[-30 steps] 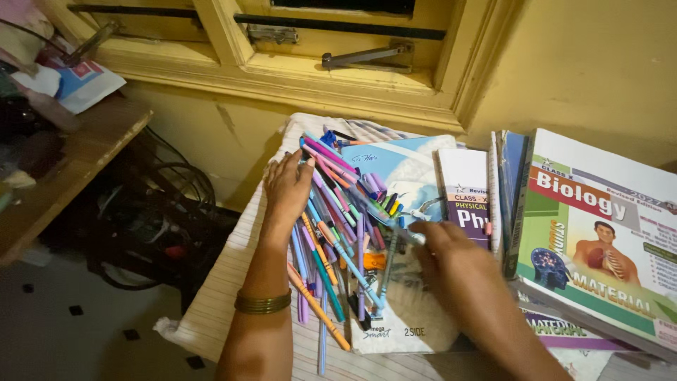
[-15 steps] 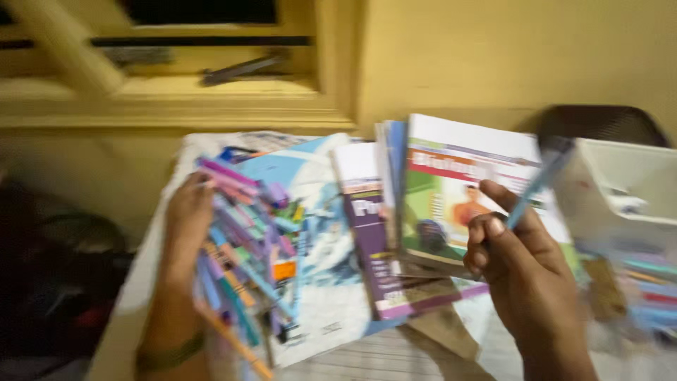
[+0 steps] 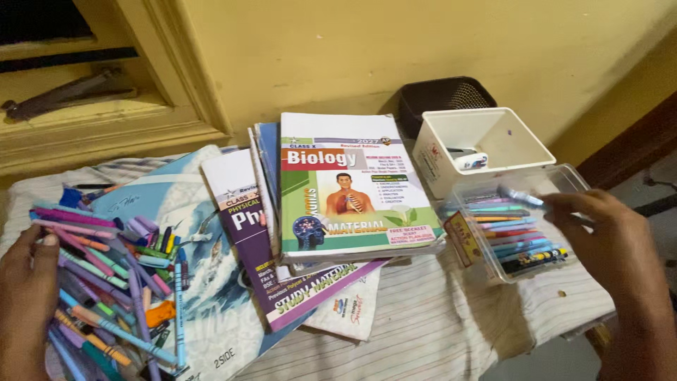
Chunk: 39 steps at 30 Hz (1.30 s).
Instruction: The person sorts a large pile of colored pens on a table, picking them up one by one and placing them into a clear plastic container. Textbooks are visible on the table but are not handled during the clip.
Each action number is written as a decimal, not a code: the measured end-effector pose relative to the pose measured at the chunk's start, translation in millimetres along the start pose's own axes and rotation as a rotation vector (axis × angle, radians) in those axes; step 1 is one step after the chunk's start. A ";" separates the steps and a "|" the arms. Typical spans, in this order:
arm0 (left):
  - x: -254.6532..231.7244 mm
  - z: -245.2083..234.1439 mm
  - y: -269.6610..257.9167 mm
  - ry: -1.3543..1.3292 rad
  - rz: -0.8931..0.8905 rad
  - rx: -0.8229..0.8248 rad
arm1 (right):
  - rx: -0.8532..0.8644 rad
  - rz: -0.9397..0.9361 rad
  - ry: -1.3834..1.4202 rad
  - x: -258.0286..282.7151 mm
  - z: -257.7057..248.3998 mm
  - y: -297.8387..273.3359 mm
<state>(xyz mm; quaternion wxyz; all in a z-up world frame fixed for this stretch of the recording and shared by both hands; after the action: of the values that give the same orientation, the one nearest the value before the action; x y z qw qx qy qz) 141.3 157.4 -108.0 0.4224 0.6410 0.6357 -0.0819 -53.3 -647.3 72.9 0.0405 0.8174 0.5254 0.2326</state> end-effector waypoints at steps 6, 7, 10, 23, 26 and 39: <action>8.8 7.4 -4.0 -0.004 -0.001 -0.009 | 0.382 0.050 -0.079 -40.1 54.1 7.3; 11.5 7.2 -3.8 0.017 -0.026 -0.014 | 0.423 0.038 -0.068 -41.1 62.3 7.6; 0.8 5.6 -1.5 0.026 0.064 -0.033 | 0.532 0.040 -0.069 -45.5 79.7 5.9; -26.0 -12.1 1.7 0.025 0.058 -0.013 | 0.069 -0.176 0.263 101.0 28.6 -32.2; -37.1 -15.0 3.7 0.061 0.067 -0.055 | 0.157 -0.391 0.327 186.5 59.0 -73.6; -35.7 -25.5 3.2 0.028 0.004 -0.229 | 0.565 -1.238 0.496 423.7 141.4 -282.6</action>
<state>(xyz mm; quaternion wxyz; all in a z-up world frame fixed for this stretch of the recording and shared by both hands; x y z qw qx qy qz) 126.8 147.7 -67.6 0.4841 0.5910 0.6453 0.0010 -87.1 -124.5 2.6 -0.1682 0.2724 0.9258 0.2008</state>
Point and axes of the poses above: each hand's wrist, its own y-axis towards the middle knuckle, its own z-axis out of the palm, x = y × z, the point moved 10 cm from there along y, towards the middle knuckle, and after that the axes turned 5 degrees about z, right-handed, at the moved point
